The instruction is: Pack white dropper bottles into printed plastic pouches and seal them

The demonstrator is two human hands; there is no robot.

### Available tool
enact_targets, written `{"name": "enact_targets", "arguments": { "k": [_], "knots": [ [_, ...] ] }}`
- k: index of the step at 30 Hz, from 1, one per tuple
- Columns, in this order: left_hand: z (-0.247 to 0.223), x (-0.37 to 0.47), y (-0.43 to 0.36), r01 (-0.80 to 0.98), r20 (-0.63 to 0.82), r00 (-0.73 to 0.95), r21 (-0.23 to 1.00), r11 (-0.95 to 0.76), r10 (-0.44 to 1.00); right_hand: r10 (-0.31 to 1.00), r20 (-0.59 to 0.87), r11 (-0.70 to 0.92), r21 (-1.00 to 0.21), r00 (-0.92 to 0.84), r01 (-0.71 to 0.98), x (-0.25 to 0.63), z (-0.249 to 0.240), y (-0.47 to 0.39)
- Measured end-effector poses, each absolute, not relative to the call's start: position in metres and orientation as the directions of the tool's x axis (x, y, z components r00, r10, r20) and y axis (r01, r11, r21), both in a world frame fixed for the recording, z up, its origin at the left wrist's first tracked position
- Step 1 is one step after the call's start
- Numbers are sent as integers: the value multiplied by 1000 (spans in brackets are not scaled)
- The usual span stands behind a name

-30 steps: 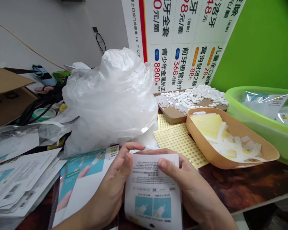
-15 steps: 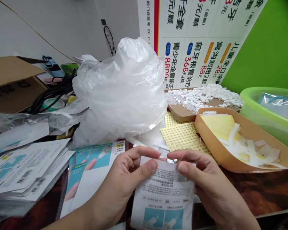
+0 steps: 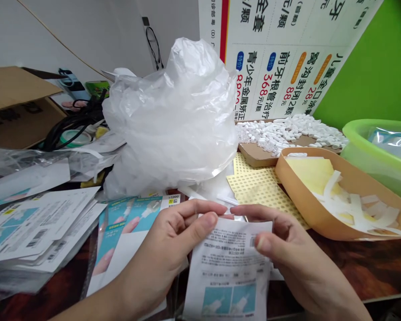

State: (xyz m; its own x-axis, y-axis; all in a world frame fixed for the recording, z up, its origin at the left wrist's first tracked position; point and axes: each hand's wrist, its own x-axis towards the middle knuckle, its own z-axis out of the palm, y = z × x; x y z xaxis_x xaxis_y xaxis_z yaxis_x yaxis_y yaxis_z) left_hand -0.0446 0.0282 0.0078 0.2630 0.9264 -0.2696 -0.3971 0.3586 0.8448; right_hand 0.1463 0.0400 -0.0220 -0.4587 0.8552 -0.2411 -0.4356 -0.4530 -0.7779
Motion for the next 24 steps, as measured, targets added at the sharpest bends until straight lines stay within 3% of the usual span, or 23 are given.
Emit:
{"name": "enact_targets", "arguments": {
  "k": [8,15,20,24],
  "knots": [
    [13,-47,28,-188,-298,288,914,359,910,808,-375,-567,-704,-455,-427,153,-10,42],
    [12,-49,29,-107,-306,320,928,356,897,800,-438,-596,-654,-410,-466,151,-11,43],
    [9,-49,30,15,-274,262,960,279,926,847,-423,-532,-693,-322,-487,152,-15,43],
    [12,-52,31,19,-267,297,962,274,917,837,-397,-531,-755,-376,-384,161,-14,44]
  ]
}}
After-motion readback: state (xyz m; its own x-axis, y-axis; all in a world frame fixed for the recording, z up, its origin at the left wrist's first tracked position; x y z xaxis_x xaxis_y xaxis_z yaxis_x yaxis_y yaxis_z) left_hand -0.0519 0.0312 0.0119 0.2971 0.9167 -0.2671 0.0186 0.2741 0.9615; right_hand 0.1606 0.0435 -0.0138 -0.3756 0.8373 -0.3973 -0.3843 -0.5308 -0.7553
